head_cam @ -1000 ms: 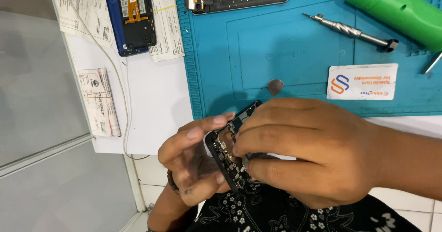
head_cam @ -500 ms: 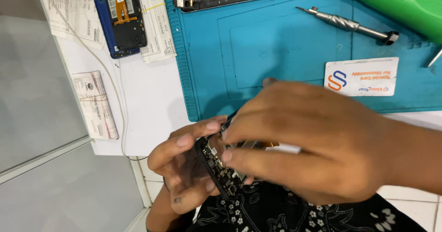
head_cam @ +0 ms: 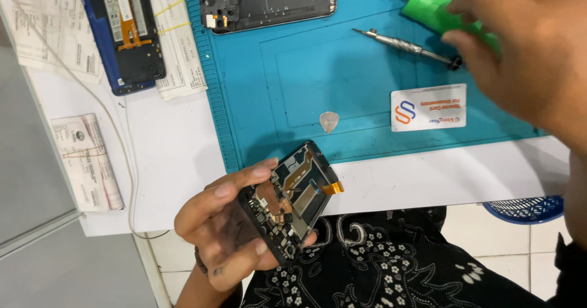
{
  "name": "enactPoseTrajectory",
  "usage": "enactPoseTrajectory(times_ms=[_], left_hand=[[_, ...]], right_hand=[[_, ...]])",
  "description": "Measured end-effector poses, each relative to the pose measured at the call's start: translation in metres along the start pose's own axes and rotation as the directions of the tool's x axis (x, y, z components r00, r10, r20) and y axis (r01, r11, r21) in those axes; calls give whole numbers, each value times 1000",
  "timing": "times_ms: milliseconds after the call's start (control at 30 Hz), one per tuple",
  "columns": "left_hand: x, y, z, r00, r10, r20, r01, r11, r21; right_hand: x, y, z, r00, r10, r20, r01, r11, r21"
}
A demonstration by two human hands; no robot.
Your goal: The person manipulates a small black electronic component with a ribbon cable, using a metal prying tool to separate and adjust internal parts. The hands repeatedly open and close the component while working on the mat.
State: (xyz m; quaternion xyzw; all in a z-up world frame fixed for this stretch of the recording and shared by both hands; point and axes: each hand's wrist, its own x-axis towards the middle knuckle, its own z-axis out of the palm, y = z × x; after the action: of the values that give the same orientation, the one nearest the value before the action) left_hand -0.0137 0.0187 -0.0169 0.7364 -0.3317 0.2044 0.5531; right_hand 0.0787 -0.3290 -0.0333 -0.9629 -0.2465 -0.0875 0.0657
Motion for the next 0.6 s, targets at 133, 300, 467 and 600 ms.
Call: enactPoseTrajectory(times_ms=[133,300,467,600], left_hand=[[5,-3,0,999,35,2,-35,994,104],[10,6,-2,998,-59,19,54,980,189],[10,2,-1,1000,-18,-24,23,970,241],[9,1,-3,999,-30,-21,34,956,292]], right_hand=[[-29,38,13,986,166,28,-167,947,275],[-36,38,5,984,167,57,-171,983,66],[-42,42,2,985,162,62,-166,984,63],[-53,47,-2,960,242,139,-262,953,151]])
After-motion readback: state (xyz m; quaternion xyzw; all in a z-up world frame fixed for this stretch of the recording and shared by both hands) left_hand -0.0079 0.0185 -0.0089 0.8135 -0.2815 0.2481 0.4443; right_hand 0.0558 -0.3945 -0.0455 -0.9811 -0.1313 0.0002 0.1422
